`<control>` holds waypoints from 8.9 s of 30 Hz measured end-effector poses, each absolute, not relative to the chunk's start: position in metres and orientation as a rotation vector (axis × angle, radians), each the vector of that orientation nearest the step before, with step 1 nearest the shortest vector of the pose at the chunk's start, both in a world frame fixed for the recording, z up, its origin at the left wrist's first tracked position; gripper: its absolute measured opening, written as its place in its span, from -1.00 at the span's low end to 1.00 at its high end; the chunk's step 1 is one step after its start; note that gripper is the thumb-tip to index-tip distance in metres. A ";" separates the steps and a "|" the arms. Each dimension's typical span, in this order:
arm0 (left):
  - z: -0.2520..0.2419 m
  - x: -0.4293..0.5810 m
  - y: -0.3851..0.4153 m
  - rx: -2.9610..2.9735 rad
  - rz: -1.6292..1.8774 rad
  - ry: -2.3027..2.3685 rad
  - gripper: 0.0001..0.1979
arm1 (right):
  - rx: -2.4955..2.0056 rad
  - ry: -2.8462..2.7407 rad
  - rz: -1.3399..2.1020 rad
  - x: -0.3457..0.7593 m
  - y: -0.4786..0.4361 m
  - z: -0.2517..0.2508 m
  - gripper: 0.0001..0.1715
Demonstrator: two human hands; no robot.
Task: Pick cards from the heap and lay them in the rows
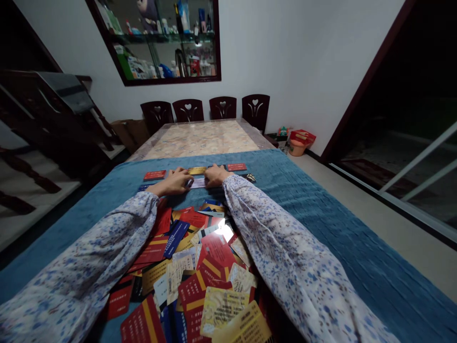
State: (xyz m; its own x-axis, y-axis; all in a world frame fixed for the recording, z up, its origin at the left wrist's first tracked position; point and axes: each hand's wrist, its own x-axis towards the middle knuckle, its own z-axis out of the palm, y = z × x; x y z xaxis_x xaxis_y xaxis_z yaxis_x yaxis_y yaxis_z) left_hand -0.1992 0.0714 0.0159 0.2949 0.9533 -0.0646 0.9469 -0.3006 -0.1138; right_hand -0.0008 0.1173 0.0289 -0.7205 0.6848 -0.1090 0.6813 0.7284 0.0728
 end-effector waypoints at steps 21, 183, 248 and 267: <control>0.033 -0.134 0.036 -2.710 -0.124 -1.450 -0.72 | 1.283 2.837 0.100 0.081 0.080 0.041 -0.71; 0.004 -0.057 0.021 -2.751 -0.172 -1.432 -0.67 | 1.119 3.150 0.285 0.181 0.051 -0.016 -0.43; 0.045 -0.169 0.039 -2.539 0.050 -1.686 -0.75 | 1.019 3.034 0.223 0.047 0.096 0.034 -0.54; 0.023 -0.198 0.065 -2.438 0.263 -1.853 -0.68 | 1.075 2.915 0.103 0.003 0.111 0.025 -0.55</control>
